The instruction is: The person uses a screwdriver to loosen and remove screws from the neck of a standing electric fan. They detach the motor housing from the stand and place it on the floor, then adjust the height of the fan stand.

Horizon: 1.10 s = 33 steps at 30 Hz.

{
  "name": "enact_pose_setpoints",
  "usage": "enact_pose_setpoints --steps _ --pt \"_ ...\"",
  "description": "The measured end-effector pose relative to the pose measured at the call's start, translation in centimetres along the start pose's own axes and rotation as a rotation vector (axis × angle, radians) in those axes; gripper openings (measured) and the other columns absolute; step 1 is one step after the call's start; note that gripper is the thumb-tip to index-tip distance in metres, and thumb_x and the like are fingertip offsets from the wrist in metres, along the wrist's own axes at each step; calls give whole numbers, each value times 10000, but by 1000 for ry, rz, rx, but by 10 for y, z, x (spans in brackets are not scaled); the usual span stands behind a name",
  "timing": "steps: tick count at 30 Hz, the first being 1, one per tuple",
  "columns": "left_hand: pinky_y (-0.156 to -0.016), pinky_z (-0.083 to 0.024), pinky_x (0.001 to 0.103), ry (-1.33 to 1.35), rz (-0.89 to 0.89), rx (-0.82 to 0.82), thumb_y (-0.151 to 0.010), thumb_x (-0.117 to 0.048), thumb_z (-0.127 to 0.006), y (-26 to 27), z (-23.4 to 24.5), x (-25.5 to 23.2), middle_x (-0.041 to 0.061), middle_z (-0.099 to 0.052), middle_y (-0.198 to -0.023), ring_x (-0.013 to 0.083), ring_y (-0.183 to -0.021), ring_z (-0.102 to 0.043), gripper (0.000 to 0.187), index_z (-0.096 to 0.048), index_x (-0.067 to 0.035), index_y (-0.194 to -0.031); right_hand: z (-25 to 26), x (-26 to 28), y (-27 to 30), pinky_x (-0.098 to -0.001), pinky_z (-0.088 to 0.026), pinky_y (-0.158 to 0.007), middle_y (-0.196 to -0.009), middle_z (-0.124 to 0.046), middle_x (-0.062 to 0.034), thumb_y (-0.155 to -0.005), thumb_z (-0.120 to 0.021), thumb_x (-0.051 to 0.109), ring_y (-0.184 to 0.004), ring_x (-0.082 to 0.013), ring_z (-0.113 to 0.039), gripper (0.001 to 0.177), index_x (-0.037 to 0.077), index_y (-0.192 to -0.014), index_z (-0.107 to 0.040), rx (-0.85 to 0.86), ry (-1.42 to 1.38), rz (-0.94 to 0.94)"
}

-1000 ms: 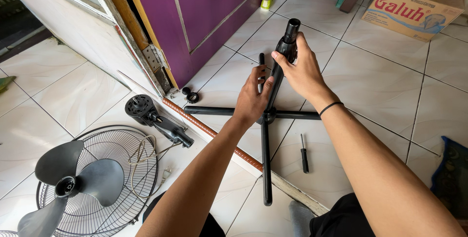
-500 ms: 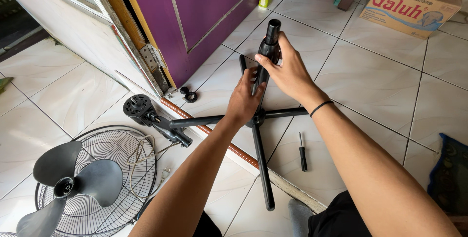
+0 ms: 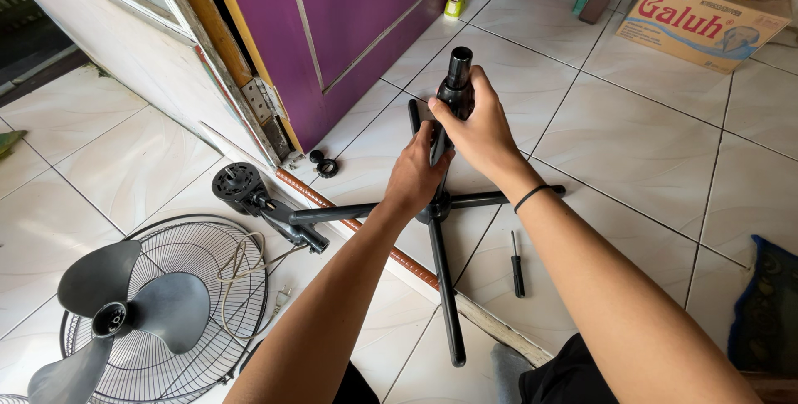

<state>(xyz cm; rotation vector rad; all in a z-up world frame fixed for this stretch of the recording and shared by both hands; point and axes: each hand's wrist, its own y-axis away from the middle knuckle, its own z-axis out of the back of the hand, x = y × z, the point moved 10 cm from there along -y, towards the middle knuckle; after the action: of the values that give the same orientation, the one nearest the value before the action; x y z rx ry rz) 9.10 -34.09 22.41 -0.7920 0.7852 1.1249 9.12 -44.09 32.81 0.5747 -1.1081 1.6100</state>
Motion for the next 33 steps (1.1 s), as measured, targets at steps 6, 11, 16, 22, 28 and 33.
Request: enact_pose_setpoints --steps 6,11,16,22,28,33 --pt "-861 -541 502 -12 13 22 -944 -214 -649 -5 0 -6 176 -681 -1143 407 -1024 -668 372 -435 -49 -1199 -5 -10 -10 -261 -514 -784 -911 -609 20 -971 -739 203 -843 -69 -575 209 76 -1015 -578 -66 -251 -6" --pt "-839 -533 522 -15 -49 19 -943 -157 -668 -9 0 -5 225 -691 -1081 448 -1011 -656 335 -446 -29 -1159 -14 -26 -14 -270 -459 -689 -805 -546 20 -988 -698 159 -736 -78 -503 149 68 -962 -583 -95 -260 -42" --pt "-815 -525 535 -59 -33 38 -940 -122 -682 -12 -3 2 277 -671 -1022 482 -968 -644 349 -422 -5 -1142 -13 -21 -14 -254 -500 -727 -831 -596 30 -954 -685 68 -756 -61 -551 105 48 -951 -582 -184 -255 101" --pt "-782 -529 535 -62 -81 37 -934 -128 -690 -11 -2 -3 265 -677 -1013 482 -943 -653 353 -426 -10 -1136 -14 -24 -14 -261 -483 -662 -763 -577 28 -926 -677 49 -691 -64 -537 99 47 -931 -578 -170 -209 28" --pt "-748 -551 514 -60 -64 36 -921 -150 -707 -10 -1 -3 260 -678 -982 451 -878 -686 393 -427 3 -1149 -13 -21 -16 -254 -484 -663 -768 -586 27 -894 -684 26 -696 -63 -541 97 42 -913 -590 -151 -207 53" --pt "-741 -545 521 -65 -92 -1 -924 -160 -726 -8 0 -6 264 -673 -991 468 -883 -673 399 -435 9 -1139 -13 -24 -13 -256 -482 -668 -763 -589 19 -878 -681 34 -703 -64 -547 84 42 -897 -600 -144 -234 -2"
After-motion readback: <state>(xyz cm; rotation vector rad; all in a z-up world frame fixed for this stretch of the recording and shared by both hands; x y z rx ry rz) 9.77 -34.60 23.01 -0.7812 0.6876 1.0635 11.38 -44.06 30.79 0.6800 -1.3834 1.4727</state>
